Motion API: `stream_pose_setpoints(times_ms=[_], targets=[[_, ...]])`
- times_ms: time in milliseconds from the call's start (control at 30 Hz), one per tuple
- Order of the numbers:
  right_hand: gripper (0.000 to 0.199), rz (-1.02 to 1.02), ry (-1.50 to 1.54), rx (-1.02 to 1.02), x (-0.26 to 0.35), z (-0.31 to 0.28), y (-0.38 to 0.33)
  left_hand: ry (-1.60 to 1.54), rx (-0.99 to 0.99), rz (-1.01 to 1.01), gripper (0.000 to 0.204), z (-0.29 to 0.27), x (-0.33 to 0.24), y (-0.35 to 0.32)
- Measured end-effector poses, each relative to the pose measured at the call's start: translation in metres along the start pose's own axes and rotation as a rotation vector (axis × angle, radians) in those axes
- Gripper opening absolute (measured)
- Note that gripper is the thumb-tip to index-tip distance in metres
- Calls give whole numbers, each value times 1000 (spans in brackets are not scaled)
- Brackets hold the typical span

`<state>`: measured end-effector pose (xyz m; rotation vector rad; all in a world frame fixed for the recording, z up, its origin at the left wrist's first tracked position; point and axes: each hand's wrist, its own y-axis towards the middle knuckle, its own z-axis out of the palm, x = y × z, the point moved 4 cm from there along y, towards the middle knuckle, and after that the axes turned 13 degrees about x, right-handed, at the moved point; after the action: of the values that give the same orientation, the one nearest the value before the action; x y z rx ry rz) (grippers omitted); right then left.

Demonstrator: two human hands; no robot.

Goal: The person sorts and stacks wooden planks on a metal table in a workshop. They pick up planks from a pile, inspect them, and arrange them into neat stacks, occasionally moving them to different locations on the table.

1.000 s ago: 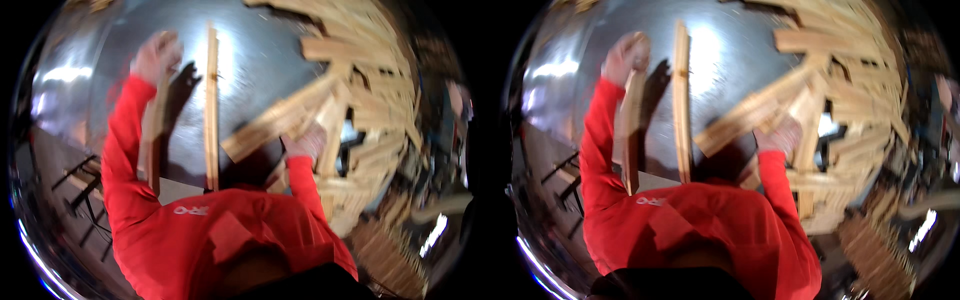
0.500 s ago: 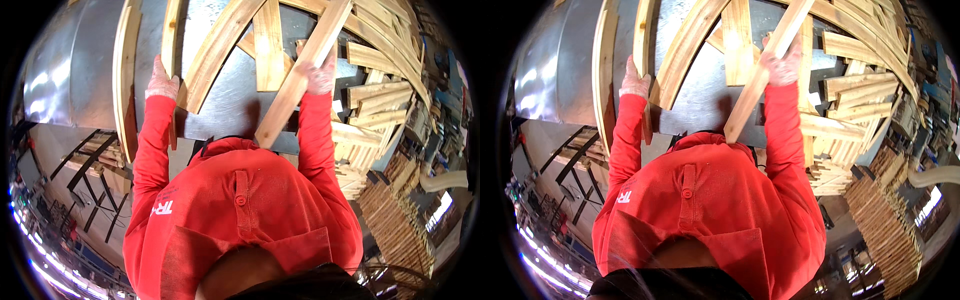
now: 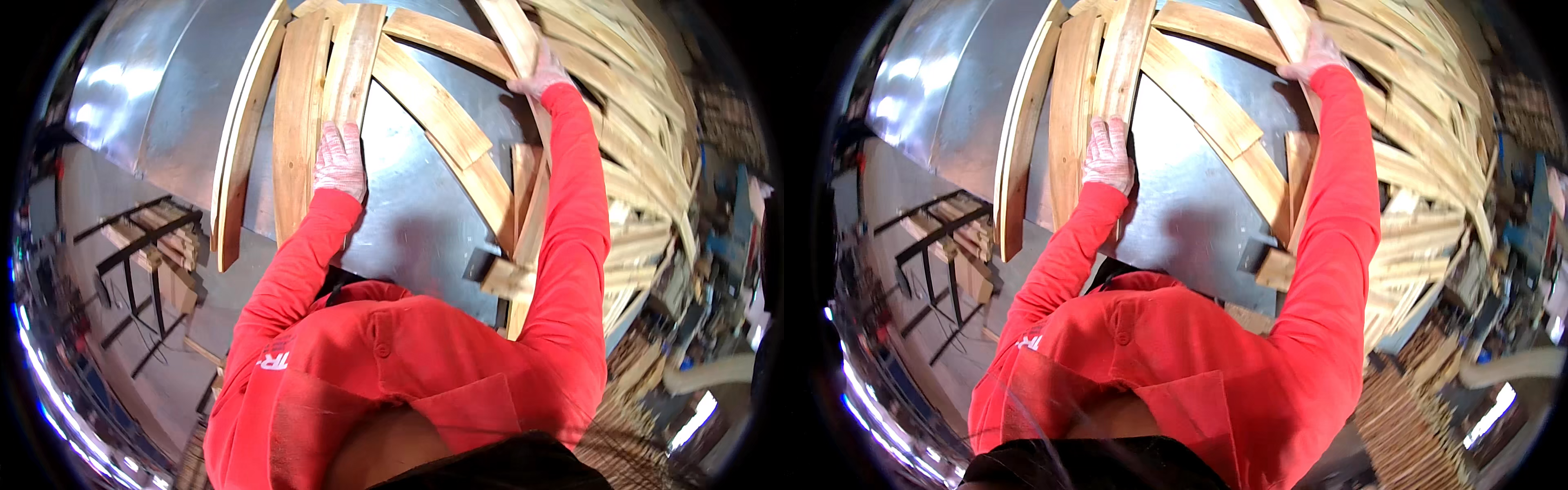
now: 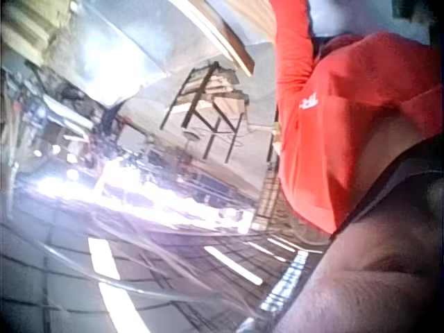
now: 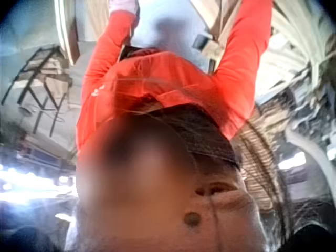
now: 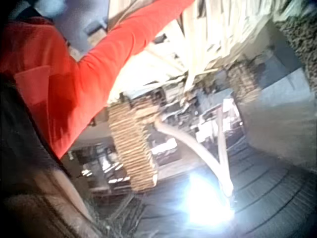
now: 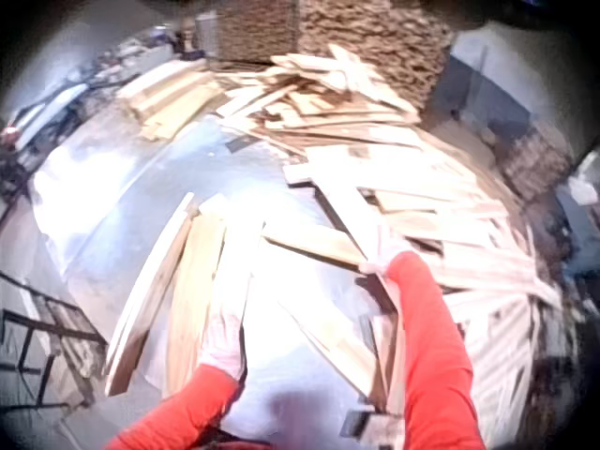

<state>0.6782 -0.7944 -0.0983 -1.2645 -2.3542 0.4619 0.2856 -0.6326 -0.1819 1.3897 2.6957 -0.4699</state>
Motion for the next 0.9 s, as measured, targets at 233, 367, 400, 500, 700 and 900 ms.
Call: stream_pose_setpoints(times_ms=[233,367,400,500,700,900], targets=[[132,155,-168,166,12,32,-19,66,98,-215,96,-33,17,7],[135,221,-215,298,-29,62,-58,87,67,-255,89,-37,36,12],[136,198,-165,279,-31,67,-74,103,55,-253,88,-35,41,12],[131,177,-112,280,-54,83,-86,-23,-40,-119,68,-40,73,10],[100,-61,874,348,-91,95,-69,-1051,0,-226,45,-69,160,-11],[78,-485,1933,1211,71,80,-141,-361,-349,-242,66,-105,119,-42]])
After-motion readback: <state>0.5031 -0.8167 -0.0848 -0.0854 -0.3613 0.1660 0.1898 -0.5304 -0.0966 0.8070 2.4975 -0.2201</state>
